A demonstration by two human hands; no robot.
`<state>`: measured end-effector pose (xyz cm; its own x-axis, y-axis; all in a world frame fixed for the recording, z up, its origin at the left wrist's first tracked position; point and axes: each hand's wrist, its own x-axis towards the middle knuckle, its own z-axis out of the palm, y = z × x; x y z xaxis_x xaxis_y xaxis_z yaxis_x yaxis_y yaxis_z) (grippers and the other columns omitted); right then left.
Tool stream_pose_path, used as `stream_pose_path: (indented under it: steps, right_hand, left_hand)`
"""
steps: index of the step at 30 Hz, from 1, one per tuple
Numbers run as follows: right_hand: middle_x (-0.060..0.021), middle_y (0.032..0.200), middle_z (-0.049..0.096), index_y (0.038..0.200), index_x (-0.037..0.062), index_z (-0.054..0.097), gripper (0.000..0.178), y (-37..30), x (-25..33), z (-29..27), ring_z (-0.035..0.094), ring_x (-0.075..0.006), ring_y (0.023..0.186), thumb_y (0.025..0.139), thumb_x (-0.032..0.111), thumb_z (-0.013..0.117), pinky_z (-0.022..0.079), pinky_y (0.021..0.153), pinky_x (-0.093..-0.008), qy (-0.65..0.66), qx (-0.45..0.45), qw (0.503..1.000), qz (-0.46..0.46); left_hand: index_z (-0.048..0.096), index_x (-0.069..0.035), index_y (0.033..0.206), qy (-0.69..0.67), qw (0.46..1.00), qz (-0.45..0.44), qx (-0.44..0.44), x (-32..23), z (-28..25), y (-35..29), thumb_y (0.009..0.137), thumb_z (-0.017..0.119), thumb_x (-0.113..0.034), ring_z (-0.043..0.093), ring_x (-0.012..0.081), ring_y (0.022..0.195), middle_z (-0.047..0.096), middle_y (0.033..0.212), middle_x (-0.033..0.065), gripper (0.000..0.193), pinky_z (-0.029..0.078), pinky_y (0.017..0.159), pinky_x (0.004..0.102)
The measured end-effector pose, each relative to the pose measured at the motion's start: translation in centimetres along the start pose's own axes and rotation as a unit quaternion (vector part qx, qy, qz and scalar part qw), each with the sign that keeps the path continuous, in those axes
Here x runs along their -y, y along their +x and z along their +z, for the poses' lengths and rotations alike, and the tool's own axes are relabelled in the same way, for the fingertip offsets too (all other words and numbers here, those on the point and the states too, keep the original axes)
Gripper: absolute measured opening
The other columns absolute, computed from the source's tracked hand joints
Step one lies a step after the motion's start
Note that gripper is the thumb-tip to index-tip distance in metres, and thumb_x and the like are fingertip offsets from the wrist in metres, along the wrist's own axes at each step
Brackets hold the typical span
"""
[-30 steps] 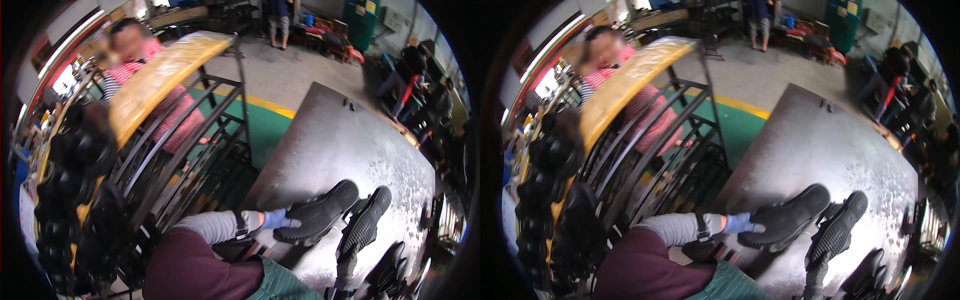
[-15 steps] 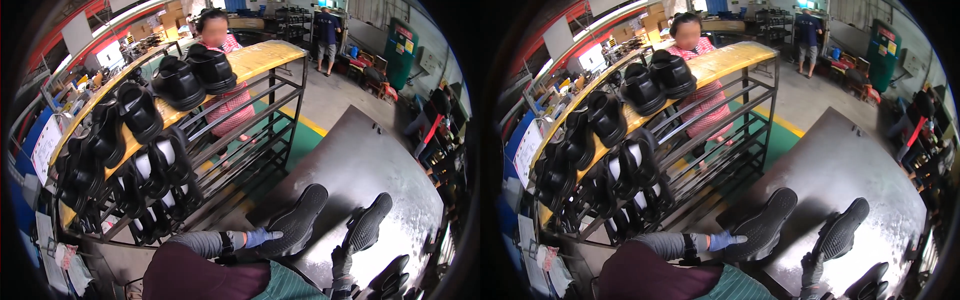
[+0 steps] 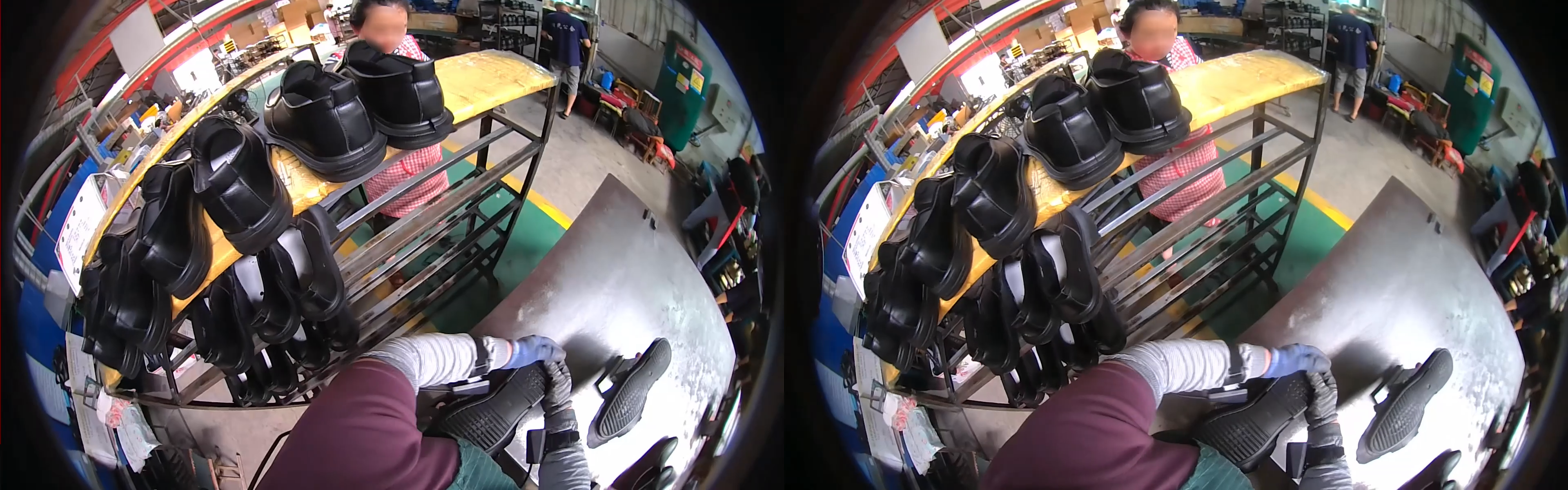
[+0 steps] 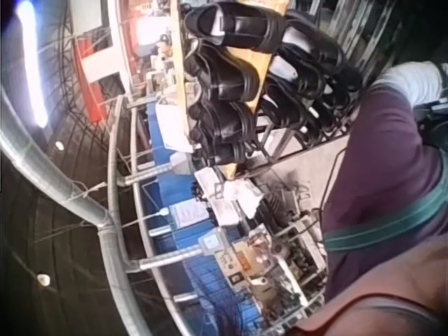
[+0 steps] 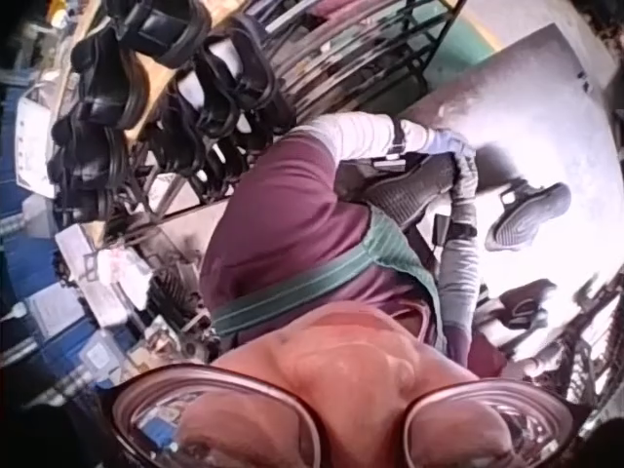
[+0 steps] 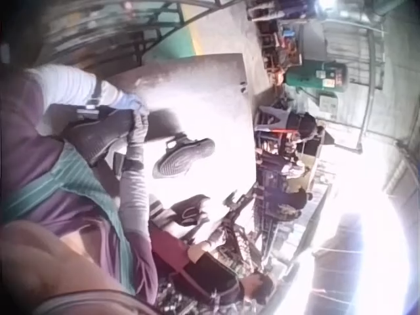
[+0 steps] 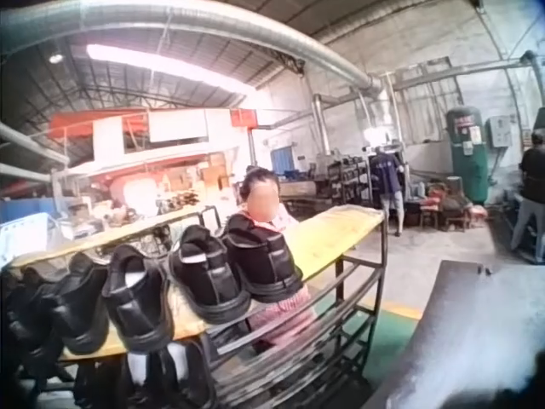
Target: Attaching and inspecting soles for leather shoes at a manufacturing station.
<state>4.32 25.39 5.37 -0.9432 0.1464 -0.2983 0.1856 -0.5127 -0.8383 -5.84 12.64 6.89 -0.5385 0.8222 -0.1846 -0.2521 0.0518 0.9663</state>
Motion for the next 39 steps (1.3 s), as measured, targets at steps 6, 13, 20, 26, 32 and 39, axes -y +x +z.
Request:
stream_pose_path:
  steps: [6, 13, 20, 26, 32, 39]
  right_hand:
    - [-0.0044, 0.097, 0.065, 0.106, 0.0032, 0.063, 0.026, -0.9, -0.4, 2.0, 0.06, -0.0145, 0.087, 0.085, 0.017, 0.063, 0.048, 0.081, -0.0274, 0.004, -0.057, 0.994, -0.088]
    - [-0.0049, 0.094, 0.065, 0.103, 0.0003, 0.063, 0.026, -5.7, 1.1, 3.9, 0.059, -0.0126, 0.085, 0.088, 0.021, 0.061, 0.048, 0.077, -0.0251, -0.1, -0.067, 0.976, -0.179]
    - [-0.0077, 0.107, 0.06, 0.114, 0.0017, 0.057, 0.043, -10.8, 0.7, 7.9, 0.056, -0.0165, 0.098, 0.088, 0.035, 0.06, 0.045, 0.087, -0.0306, -0.033, -0.01, 0.981, -0.19]
    - [-0.0046, 0.099, 0.06, 0.108, 0.0101, 0.057, 0.035, -21.0, -3.0, 7.4, 0.057, -0.0172, 0.093, 0.09, 0.039, 0.056, 0.048, 0.084, -0.0312, 0.323, -0.085, 0.941, 0.063]
    - [0.0027, 0.07, 0.056, 0.087, 0.0093, 0.058, 0.021, -27.8, -3.2, 5.2, 0.052, -0.0049, 0.064, 0.088, 0.03, 0.064, 0.045, 0.058, -0.0241, -0.032, 0.04, 0.999, 0.009]
    - [-0.0091, 0.082, 0.055, 0.09, 0.0029, 0.062, 0.029, -29.5, 2.4, -4.9, 0.055, -0.0219, 0.082, 0.073, 0.021, 0.076, 0.046, 0.072, -0.034, -0.561, -0.16, 0.749, -0.315]
  left_hand:
    - [0.065, -0.003, 0.103, -0.075, 0.996, 0.023, -0.03, 0.8, 0.7, 0.3, 0.086, 0.063, -0.02, 0.059, 0.0141, 0.098, 0.066, 0.099, 0.0047, 0.025, 0.042, 0.092, 0.0277]
    - [0.064, -0.002, 0.099, -0.014, 0.997, 0.08, -0.01, -1.6, 4.0, -3.1, 0.085, 0.065, -0.027, 0.058, 0.0124, 0.087, 0.065, 0.091, 0.005, 0.028, 0.046, 0.084, 0.0282]
    - [0.05, -0.001, 0.12, 0.265, 0.936, 0.233, -0.022, -0.3, 4.4, -10.5, 0.085, 0.061, -0.03, 0.051, 0.0255, 0.11, 0.052, 0.117, 0.018, 0.047, 0.038, 0.097, 0.0361]
    - [0.038, -0.001, 0.132, 0.404, 0.831, 0.379, 0.038, -1.4, 10.6, -21.0, 0.083, 0.061, -0.034, 0.035, 0.0379, 0.13, 0.04, 0.137, 0.0199, 0.063, 0.029, 0.108, 0.0457]
    - [0.041, 0.0, 0.129, 0.388, 0.836, 0.375, 0.102, 2.1, 11.1, -25.8, 0.078, 0.062, -0.057, 0.034, 0.0368, 0.131, 0.041, 0.136, 0.0222, 0.079, 0.026, 0.109, 0.0456]
    - [0.041, -0.006, 0.124, -0.137, 0.963, -0.19, -0.132, 5.4, 8.2, -24.4, 0.083, 0.066, -0.035, 0.063, 0.0231, 0.059, 0.063, 0.087, 0.0105, 0.056, 0.048, 0.042, 0.0283]
